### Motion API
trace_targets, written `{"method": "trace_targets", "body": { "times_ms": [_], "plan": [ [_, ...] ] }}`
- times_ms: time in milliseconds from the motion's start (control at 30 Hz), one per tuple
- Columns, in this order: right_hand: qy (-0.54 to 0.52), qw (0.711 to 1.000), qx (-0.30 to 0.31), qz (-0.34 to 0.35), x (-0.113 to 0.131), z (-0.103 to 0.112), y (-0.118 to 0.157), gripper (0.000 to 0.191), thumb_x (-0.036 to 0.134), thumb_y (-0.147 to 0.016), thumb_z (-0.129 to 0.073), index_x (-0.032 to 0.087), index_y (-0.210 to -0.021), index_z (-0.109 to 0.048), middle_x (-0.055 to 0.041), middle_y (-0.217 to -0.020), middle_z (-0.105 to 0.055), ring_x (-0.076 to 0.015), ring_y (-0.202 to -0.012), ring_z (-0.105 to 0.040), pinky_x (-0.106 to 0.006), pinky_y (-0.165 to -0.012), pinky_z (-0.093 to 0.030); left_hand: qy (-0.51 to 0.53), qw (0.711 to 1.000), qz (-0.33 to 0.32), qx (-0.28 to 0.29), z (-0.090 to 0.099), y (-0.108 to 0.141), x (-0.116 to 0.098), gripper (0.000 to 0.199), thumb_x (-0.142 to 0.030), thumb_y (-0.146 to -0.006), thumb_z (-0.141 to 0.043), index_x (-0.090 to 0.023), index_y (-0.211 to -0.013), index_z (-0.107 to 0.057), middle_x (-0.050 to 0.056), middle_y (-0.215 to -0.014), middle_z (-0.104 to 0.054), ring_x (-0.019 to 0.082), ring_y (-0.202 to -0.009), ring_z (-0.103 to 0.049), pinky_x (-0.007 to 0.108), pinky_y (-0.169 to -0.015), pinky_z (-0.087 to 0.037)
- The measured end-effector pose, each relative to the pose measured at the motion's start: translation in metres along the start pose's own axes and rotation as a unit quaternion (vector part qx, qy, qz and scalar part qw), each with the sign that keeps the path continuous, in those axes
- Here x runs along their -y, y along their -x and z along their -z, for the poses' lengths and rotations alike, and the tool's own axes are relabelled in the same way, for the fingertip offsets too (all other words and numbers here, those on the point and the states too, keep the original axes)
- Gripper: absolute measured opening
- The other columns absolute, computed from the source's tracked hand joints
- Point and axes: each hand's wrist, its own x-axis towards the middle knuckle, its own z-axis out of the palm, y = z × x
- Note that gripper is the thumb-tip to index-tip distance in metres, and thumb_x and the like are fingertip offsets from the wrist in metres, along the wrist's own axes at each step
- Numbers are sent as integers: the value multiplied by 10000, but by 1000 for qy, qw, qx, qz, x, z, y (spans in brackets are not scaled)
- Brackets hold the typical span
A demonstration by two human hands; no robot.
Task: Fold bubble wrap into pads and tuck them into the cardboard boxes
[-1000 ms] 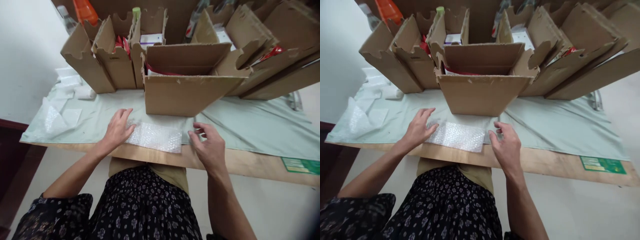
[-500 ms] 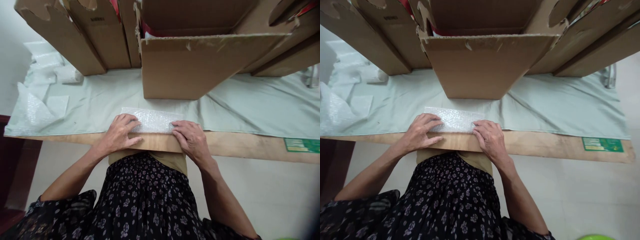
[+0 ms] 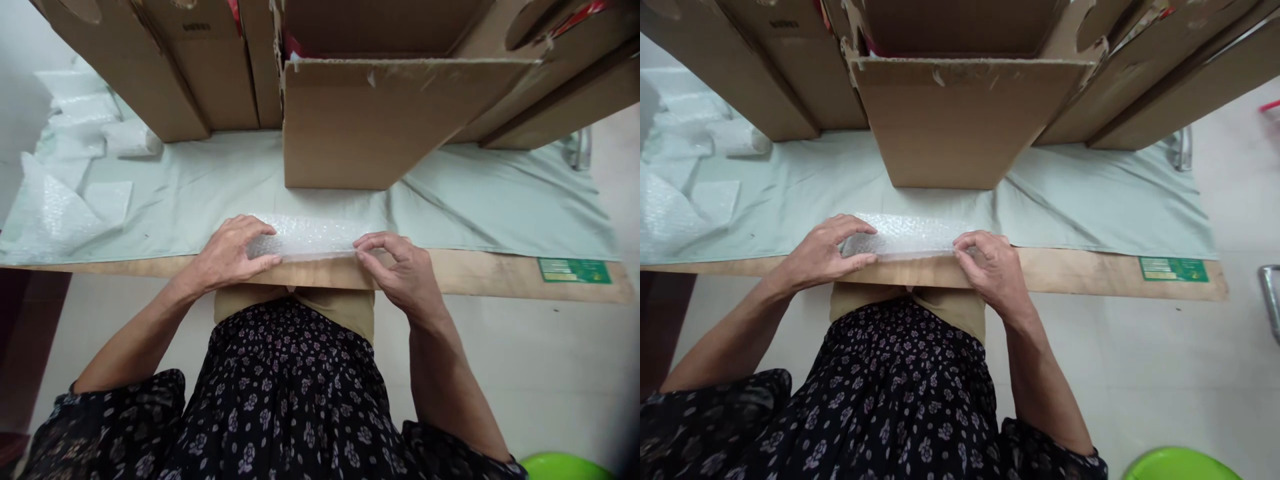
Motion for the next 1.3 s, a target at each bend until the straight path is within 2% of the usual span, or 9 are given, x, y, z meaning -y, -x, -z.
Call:
{"method": "trace_targets", "body": {
  "times_ms": [167,300,533,700,900,1033,1167,1233,1300],
  "plan": [
    [-114,989,61,-71,-4,-4,3,162,324,-885,-706,235,-793,-608,-30,-914,-767,-213,-845,-719,-346,-760,-559,-31,999,-9,5,-19,-1,-6,338,-419,-908,-694,-199,-1164,-712,90,-1162,-762,295,-1119,-690,474,-1023,-520],
    [-147,987,23,-64,-2,0,3,207,382,-881,-732,231,-785,-628,-33,-917,-768,-216,-876,-724,-370,-810,-582,-45,998,7,-34,-31,-10,0,187,-265,-889,-638,-206,-1035,-740,88,-1119,-773,290,-1075,-699,489,-1003,-526],
    [-103,984,-142,4,19,35,1,270,495,-902,-763,247,-860,-667,-16,-849,-728,-198,-778,-699,-387,-752,-608,145,979,66,-124,21,-7,-18,119,-327,-889,-669,-225,-879,-731,23,-883,-774,213,-856,-716,359,-796,-591],
    [-117,970,-210,41,13,36,-34,235,475,-920,-751,254,-942,-677,1,-826,-695,-179,-756,-687,-376,-751,-603,255,947,71,-182,42,-18,-24,75,-242,-840,-689,-217,-899,-727,-6,-750,-727,158,-718,-684,317,-707,-578],
    [-91,981,-171,21,-32,1,-94,145,363,-878,-679,222,-880,-643,7,-733,-662,-168,-693,-644,-343,-695,-561,223,946,145,-183,2,-59,26,120,-176,-762,-595,-181,-843,-683,-8,-683,-665,145,-648,-634,296,-680,-562],
    [-15,985,-169,-39,-51,-6,-92,196,331,-822,-671,208,-975,-659,-53,-902,-734,-223,-825,-691,-405,-818,-579,90,955,183,-216,-23,-57,48,358,-244,-799,-629,-150,-1139,-686,64,-895,-724,199,-765,-665,379,-790,-586],
    [72,970,-232,-8,-35,-5,-64,286,311,-899,-572,208,-1147,-669,-117,-1156,-740,-278,-1030,-695,-476,-959,-552,-54,947,80,-307,-33,-38,33,496,-271,-891,-617,-181,-1378,-587,150,-1268,-681,297,-1162,-650,504,-1048,-527],
    [110,973,-197,42,-16,-15,-52,291,280,-954,-516,210,-1180,-684,-123,-1223,-730,-290,-1160,-665,-485,-1046,-508,-94,958,9,-270,-40,-34,17,414,-241,-940,-567,-202,-1348,-621,140,-1327,-670,308,-1281,-604,529,-1128,-470],
    [149,980,-102,85,1,-31,-44,319,262,-976,-510,213,-1232,-694,-120,-1336,-700,-298,-1281,-612,-490,-1119,-457,-117,976,-34,-181,-51,-34,2,393,-225,-961,-541,-206,-1340,-643,136,-1407,-650,316,-1367,-561,538,-1169,-433]
  ]
}}
